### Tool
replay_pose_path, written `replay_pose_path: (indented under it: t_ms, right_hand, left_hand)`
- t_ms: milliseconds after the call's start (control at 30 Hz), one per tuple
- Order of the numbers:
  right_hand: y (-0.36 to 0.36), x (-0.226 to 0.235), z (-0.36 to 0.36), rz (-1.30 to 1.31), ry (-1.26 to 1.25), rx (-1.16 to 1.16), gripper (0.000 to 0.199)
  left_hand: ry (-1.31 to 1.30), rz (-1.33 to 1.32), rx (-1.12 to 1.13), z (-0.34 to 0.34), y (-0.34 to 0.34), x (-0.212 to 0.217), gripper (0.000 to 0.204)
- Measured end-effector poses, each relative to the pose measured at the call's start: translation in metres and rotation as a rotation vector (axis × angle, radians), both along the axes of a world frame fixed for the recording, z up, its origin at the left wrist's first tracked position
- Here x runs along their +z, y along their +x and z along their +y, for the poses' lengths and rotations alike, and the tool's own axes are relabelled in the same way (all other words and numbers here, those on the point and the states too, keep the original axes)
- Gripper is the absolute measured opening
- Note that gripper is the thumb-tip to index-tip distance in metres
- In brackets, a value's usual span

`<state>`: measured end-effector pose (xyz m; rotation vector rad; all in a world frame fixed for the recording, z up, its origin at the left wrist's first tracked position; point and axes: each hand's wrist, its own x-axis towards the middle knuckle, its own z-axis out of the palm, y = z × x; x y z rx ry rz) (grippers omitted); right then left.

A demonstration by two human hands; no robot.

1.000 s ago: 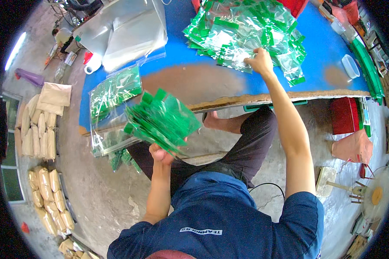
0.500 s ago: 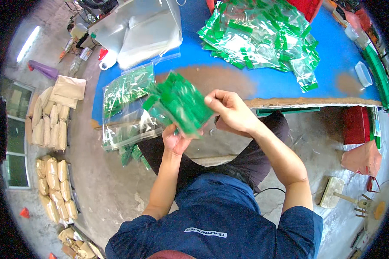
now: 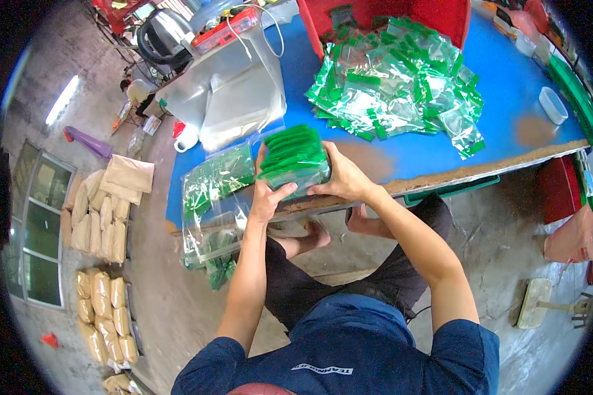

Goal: Counting, organizing, and placing green plastic bags into larger clear plastic containers.

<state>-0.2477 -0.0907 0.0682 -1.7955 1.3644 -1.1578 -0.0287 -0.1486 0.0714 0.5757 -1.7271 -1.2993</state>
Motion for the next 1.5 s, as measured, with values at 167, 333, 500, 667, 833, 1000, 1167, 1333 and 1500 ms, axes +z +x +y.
replay_pose_path:
  t_ms: [167, 333, 500, 667, 833, 1000, 1167, 1333, 1500]
  right_hand:
    - [0.0, -0.007, 0.002, 0.0, -0.27, -0.01, 0.115]
    - [0.004, -0.004, -0.009, -0.03, -0.087, -0.01, 0.118]
    - [-0.005, -0.003, -0.007, 0.092, -0.085, 0.054, 0.107]
    - [-0.008, -0.005, -0.015, 0.141, -0.179, 0.048, 0.11]
    - [-0.001, -0.01, -0.021, 0.012, -0.072, 0.036, 0.121]
    - [-0.004, -0.01, -0.021, 0.105, -0.166, 0.053, 0.124]
    - [-0.007, -0.007, -0.024, 0.235, -0.178, 0.06, 0.118]
    - [0.005, -0.01, -0.028, 0.125, -0.107, 0.081, 0.094]
    - [0.001, -0.011, -0.025, 0.233, -0.179, 0.071, 0.095]
  left_hand:
    - [0.07, 0.084, -0.097, 0.0, -0.013, -0.004, 0.12]
    - [0.151, 0.155, -0.107, -0.006, -0.019, -0.002, 0.12]
    - [0.099, 0.055, -0.049, -0.006, -0.02, -0.015, 0.116]
    - [0.28, 0.176, -0.089, -0.005, -0.017, -0.006, 0.109]
    - [0.171, 0.091, -0.024, -0.01, -0.017, -0.006, 0.116]
    - [0.166, 0.051, 0.013, -0.024, -0.008, -0.02, 0.114]
    - [0.069, -0.016, 0.052, -0.008, -0.015, -0.003, 0.097]
    - [0.062, -0.191, 0.017, -0.016, -0.003, -0.002, 0.064]
    - [0.024, -0.24, -0.008, -0.01, -0.003, 0.003, 0.056]
